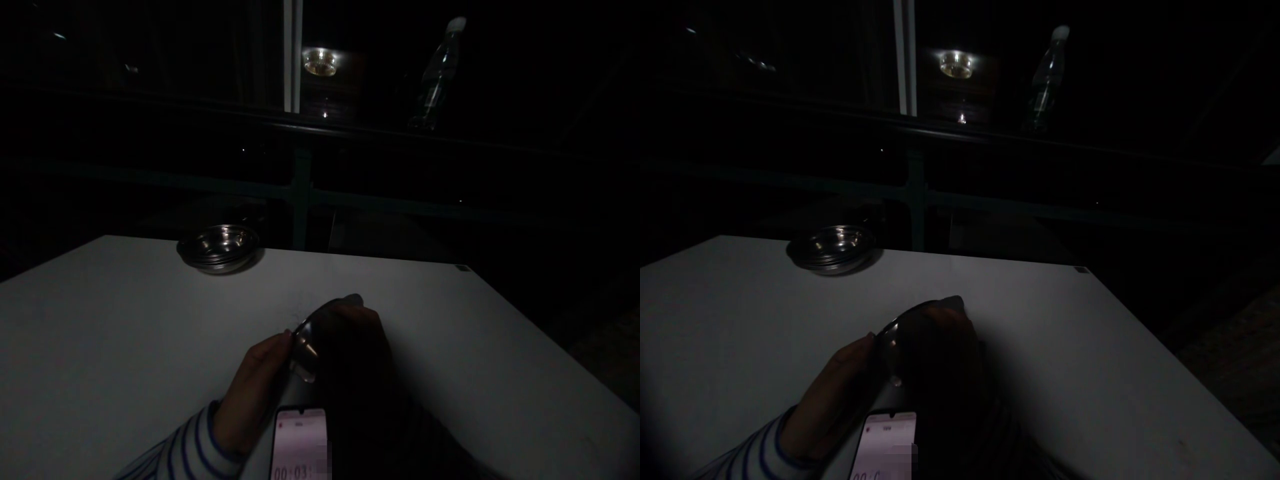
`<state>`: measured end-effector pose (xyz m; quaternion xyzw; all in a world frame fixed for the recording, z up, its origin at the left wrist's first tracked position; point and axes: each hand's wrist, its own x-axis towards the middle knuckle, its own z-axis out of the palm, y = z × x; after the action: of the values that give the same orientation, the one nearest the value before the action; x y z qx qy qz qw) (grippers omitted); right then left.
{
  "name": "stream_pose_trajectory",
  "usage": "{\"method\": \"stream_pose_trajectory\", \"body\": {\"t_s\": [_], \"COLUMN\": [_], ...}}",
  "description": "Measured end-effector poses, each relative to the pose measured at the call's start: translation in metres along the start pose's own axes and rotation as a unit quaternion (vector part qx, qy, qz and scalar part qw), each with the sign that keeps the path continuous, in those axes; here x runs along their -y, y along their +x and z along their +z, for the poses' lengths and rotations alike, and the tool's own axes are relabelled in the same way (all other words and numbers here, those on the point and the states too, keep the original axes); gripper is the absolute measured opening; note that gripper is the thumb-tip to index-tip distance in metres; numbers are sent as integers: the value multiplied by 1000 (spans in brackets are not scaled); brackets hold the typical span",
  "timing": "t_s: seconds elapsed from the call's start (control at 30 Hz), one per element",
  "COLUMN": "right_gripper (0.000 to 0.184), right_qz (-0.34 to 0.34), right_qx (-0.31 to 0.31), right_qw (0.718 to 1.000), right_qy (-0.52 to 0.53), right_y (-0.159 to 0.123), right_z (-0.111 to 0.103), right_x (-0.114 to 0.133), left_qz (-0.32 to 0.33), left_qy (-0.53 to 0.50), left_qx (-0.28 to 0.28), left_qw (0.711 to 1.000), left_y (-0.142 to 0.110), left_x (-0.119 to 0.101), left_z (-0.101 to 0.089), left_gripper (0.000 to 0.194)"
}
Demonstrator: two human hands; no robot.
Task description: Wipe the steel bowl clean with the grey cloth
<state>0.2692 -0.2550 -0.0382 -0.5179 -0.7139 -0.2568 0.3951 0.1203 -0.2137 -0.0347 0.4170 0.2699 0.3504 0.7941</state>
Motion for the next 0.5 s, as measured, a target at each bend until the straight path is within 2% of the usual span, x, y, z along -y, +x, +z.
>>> {"method": "stream_pose_trajectory", "body": {"t_s": [0.2,0.37,0.43,0.5], "right_gripper": [22,17,15,16], "right_qz": [29,40,47,47], "right_qx": [4,75,68,33], "right_qw": [999,994,993,997], "right_qy": [25,71,79,46], "right_y": [2,3,4,5], "right_z": [-6,-5,-4,-5], "right_x": [-1,-7,-6,-5], "left_qz": [6,13,17,15], "left_qy": [18,25,33,35], "left_qx": [4,-2,-8,-6], "left_qw": [1000,1000,999,999], "left_y": [2,3,3,3], "left_x": [1,2,2,2], "left_z": [0,-1,-1,-2], "left_gripper": [30,29,30,30]}}
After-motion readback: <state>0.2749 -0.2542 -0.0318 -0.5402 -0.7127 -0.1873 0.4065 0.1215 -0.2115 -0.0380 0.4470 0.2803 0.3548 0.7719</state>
